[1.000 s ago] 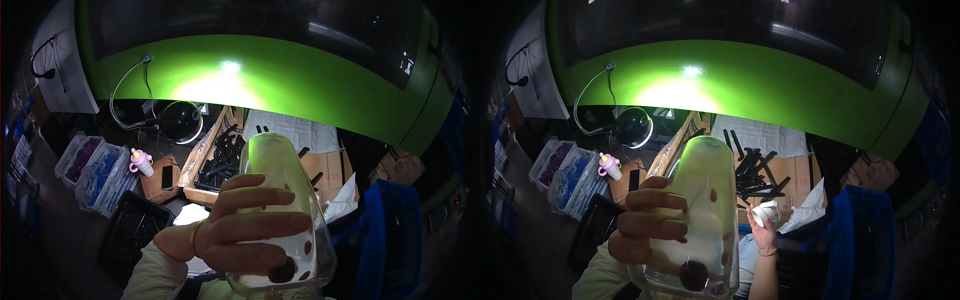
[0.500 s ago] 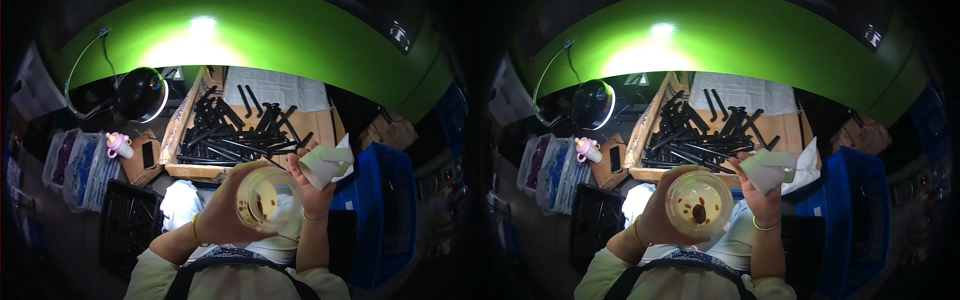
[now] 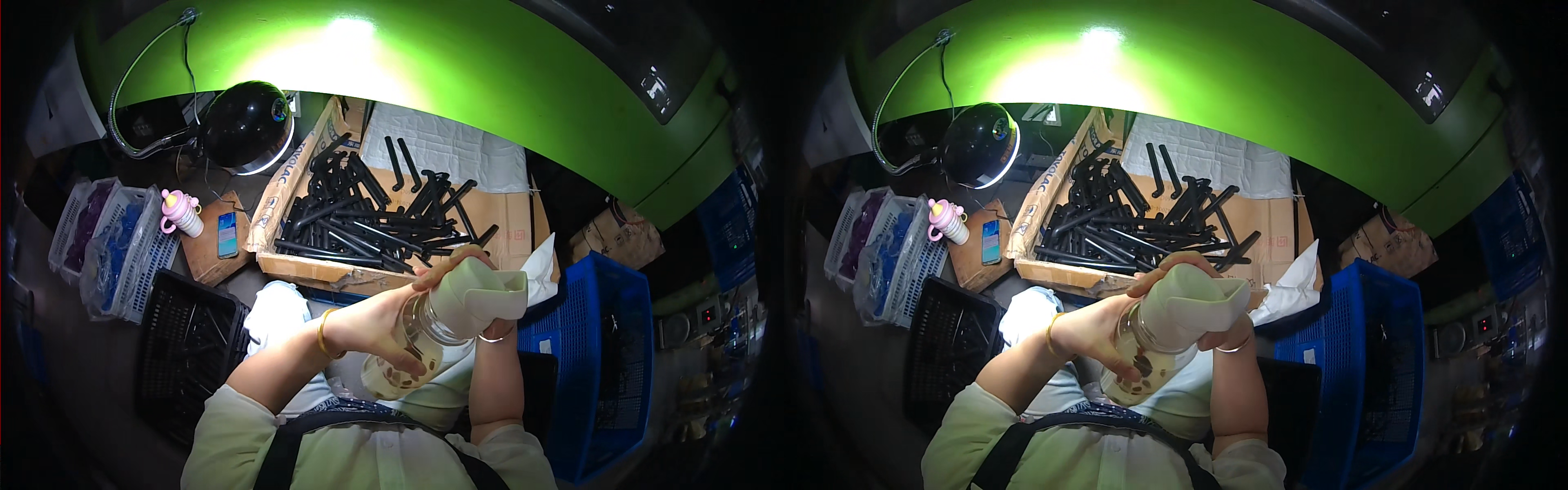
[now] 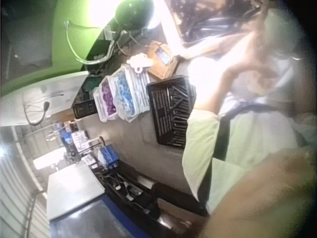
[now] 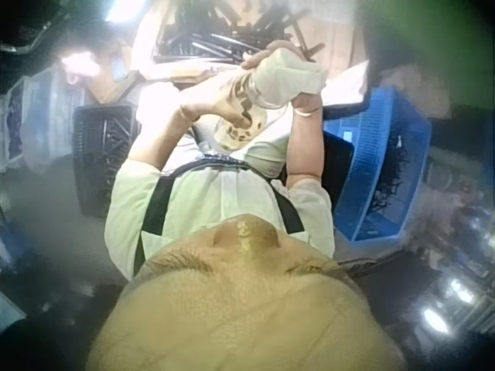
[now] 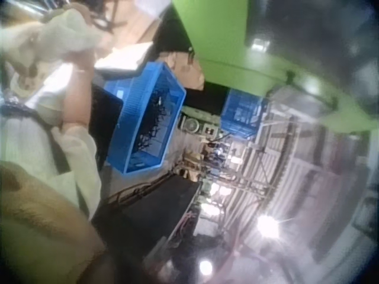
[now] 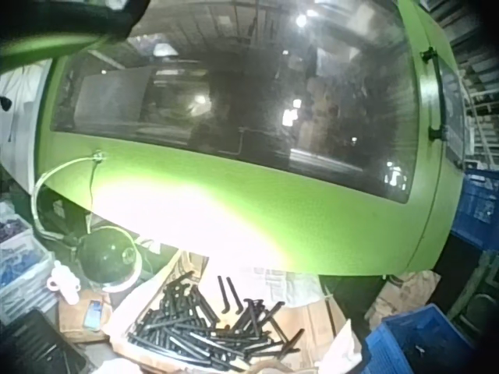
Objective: The person trims black plastic parts using a small blade and arranges them into a plastic crate.
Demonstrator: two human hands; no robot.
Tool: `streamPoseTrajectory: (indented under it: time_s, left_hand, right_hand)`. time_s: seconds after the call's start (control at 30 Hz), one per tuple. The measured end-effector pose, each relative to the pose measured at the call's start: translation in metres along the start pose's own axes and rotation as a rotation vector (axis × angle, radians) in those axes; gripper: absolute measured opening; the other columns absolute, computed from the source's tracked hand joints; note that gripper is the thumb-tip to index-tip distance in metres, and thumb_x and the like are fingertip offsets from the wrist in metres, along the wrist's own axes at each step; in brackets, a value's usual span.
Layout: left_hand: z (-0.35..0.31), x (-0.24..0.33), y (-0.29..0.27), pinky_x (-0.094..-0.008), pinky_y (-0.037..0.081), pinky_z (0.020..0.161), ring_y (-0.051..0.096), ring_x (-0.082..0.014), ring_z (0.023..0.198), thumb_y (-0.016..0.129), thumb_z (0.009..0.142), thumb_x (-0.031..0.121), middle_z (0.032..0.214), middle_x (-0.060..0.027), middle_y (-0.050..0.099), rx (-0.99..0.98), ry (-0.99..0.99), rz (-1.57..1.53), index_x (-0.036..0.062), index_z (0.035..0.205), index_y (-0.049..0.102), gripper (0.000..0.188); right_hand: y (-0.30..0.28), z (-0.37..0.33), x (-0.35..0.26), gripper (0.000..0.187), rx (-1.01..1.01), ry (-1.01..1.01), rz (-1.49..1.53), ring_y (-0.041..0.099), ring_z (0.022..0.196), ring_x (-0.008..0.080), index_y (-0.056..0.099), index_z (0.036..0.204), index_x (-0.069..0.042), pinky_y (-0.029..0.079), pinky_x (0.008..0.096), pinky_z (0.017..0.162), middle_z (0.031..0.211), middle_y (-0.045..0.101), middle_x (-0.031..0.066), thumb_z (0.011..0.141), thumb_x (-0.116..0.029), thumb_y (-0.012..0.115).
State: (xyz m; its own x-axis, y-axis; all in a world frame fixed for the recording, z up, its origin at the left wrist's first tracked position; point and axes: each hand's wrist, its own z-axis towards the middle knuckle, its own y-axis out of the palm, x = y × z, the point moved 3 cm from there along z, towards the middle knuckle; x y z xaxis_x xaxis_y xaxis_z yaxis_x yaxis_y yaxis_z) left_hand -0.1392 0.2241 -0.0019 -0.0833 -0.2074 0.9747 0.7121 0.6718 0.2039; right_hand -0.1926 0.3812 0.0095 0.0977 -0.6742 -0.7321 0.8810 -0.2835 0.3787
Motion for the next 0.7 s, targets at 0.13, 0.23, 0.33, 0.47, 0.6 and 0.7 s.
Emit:
streamPoseTrajectory:
  time_s: [0.13, 0.23, 0.33, 0.47, 0.6, 0.7]
  left_hand:
    - [0.001, -0.006, -0.005, -0.0312, 0.044, 0.097, 0.055, -0.0165, 0.111, 0.084, 0.061, 0.012, 0.122, -0.0108, 0.058, -0.126, -0.062, 0.04, -0.0021, 0.138, 0.039, 0.09]
    - [0.0, -0.012, -0.008, -0.0299, 0.045, 0.095, 0.057, -0.0161, 0.107, 0.083, 0.061, 0.009, 0.12, -0.0115, 0.059, -0.183, -0.083, -0.077, -0.004, 0.135, 0.041, 0.085]
    - [0.003, -0.015, -0.009, -0.0286, 0.045, 0.092, 0.058, -0.0159, 0.103, 0.082, 0.062, 0.01, 0.116, -0.0116, 0.06, -0.172, -0.004, -0.017, -0.0055, 0.131, 0.045, 0.079]
    - [0.013, -0.04, -0.005, -0.0315, 0.045, 0.094, 0.054, -0.02, 0.112, 0.086, 0.056, 0.016, 0.119, -0.0144, 0.058, -0.266, -0.113, -0.105, -0.004, 0.129, 0.043, 0.087]
    - [-0.003, -0.03, -0.019, -0.0298, 0.045, 0.094, 0.057, -0.0171, 0.101, 0.088, 0.057, 0.021, 0.112, -0.0105, 0.056, 0.172, 0.054, 0.171, -0.0038, 0.13, 0.045, 0.088]
    - [-0.002, -0.04, -0.026, -0.035, 0.042, 0.1, 0.052, -0.0234, 0.115, 0.087, 0.055, 0.028, 0.124, -0.0143, 0.053, 0.301, 0.001, 0.291, 0.0002, 0.138, 0.038, 0.101]
  right_hand:
    - [-0.004, -0.002, -0.001, 0.098, 0.009, 0.111, -0.034, 0.055, 0.121, 0.0363, 0.039, 0.134, 0.003, 0.045, 0.0484, 0.102, 0.125, 0.057, 0.0223, 0.06, -0.032, 0.093]
    - [-0.006, 0.001, 0.004, 0.09, -0.089, 0.128, 0.029, 0.057, 0.119, 0.0375, 0.048, 0.127, 0.006, 0.046, 0.0495, 0.101, 0.124, 0.057, 0.0228, 0.058, -0.028, 0.094]
    - [-0.006, -0.005, 0.011, 0.077, 0.115, 0.187, 0.142, 0.059, 0.113, 0.0391, 0.057, 0.119, 0.009, 0.041, 0.0546, 0.104, 0.112, 0.062, 0.0247, 0.077, -0.053, 0.073]
    - [-0.021, -0.01, 0.016, 0.077, -0.012, 0.091, -0.06, 0.062, 0.11, 0.0351, 0.055, 0.123, 0.005, 0.041, 0.0505, 0.105, 0.113, 0.064, 0.0236, 0.078, -0.055, 0.071]
    - [0.001, -0.012, 0.009, 0.088, 0.491, 0.328, -0.316, 0.063, 0.108, 0.0231, 0.052, 0.125, 0.002, 0.047, 0.0375, 0.099, 0.116, 0.064, 0.0165, 0.056, -0.032, 0.093]
    - [0.005, -0.022, 0.017, 0.083, 0.578, 0.239, -0.425, 0.06, 0.111, 0.0222, 0.052, 0.124, 0.001, 0.047, 0.0361, 0.096, 0.119, 0.062, 0.0151, 0.058, -0.031, 0.092]
